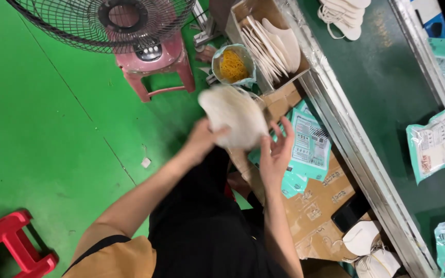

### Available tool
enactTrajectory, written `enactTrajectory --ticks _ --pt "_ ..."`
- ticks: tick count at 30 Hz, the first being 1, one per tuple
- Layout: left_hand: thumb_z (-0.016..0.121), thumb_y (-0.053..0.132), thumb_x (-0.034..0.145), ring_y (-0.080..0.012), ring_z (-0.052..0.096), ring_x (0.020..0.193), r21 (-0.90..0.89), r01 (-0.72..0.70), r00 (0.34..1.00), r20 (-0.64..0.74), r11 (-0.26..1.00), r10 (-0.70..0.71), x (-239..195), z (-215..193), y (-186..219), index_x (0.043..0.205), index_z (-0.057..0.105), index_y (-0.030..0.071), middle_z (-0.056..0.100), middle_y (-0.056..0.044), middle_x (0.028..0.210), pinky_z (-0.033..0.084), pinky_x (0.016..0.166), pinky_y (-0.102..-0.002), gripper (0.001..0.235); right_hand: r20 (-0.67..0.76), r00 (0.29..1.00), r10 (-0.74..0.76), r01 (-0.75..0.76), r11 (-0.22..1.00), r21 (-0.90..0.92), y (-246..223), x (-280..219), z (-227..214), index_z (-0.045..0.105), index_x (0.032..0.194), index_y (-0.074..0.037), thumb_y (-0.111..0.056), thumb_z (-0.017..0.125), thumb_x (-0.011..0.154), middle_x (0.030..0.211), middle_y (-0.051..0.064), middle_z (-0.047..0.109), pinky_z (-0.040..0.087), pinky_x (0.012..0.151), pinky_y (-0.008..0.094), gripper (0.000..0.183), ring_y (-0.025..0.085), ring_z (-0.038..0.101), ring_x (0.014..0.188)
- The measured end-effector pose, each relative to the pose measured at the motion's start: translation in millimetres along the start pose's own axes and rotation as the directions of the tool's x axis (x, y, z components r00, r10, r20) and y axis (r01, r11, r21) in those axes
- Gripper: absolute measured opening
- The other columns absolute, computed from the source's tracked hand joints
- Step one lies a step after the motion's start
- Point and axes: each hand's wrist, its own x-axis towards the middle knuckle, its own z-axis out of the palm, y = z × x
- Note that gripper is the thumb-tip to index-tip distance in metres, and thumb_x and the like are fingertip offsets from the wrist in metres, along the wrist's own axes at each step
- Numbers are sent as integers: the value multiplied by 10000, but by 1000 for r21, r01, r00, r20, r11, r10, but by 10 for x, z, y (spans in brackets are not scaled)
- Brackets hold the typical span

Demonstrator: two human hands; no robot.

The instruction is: The recorder is placing individual face masks into plastic pouches and organizing the pouches for shipping.

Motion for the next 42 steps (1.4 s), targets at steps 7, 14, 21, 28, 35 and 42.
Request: enactTrajectory --ticks 7,14,21,28,35,42 --pt "572 42 926 -244 555 1307 -404 -113 752 -632 908 -187 1334 -1957 -284 1500 403 116 557 -60 1446 491 1009 -423 603 213 959 185 -177 982 -59 -60 -301 117 452 1462 -76 86 566 972 1516 116 455 578 907 291 529 192 652 1230" --pt "617 -73 847 -315 634 1200 -561 -468 736 -675 683 -51 2555 -2953 -611 1423 394 154 594 -100 1346 581 971 -470 658 210 929 305 -273 947 -170 117 -793 -43 495 1425 -65 64 580 961 1491 106 470 556 1005 330 489 201 646 1179" --pt "726 110 862 -305 674 1101 -74 -337 446 -890 939 90 2955 -2735 -626 1270 550 -101 660 -226 1290 551 945 -400 491 143 893 426 -384 888 -252 33 -898 -60 535 1383 -54 19 590 961 1447 101 502 574 965 338 432 193 662 1172" --pt "684 322 868 -271 616 1110 -187 -6 544 -825 982 -154 2788 -2584 -170 1327 600 -25 593 -125 1291 554 901 -462 582 274 905 324 -227 915 -333 -70 -732 0 578 1364 -69 23 612 981 1356 96 573 562 983 344 395 200 654 1161" --pt "730 364 905 -238 546 871 -197 -21 688 -714 980 -129 2699 -2985 -828 1238 651 0 642 -92 1059 396 726 -401 500 195 973 124 -17 879 -476 -185 116 -116 584 1389 -97 -22 661 978 1339 86 645 549 1010 363 424 231 644 1212" --pt "693 145 967 -92 511 620 -225 -217 772 -635 950 26 1756 -2438 -1160 1168 532 120 564 25 814 398 516 -251 258 276 934 -228 357 655 -666 -275 1545 52 211 1602 29 -341 930 809 1636 282 265 230 1255 528 1132 436 267 1534"
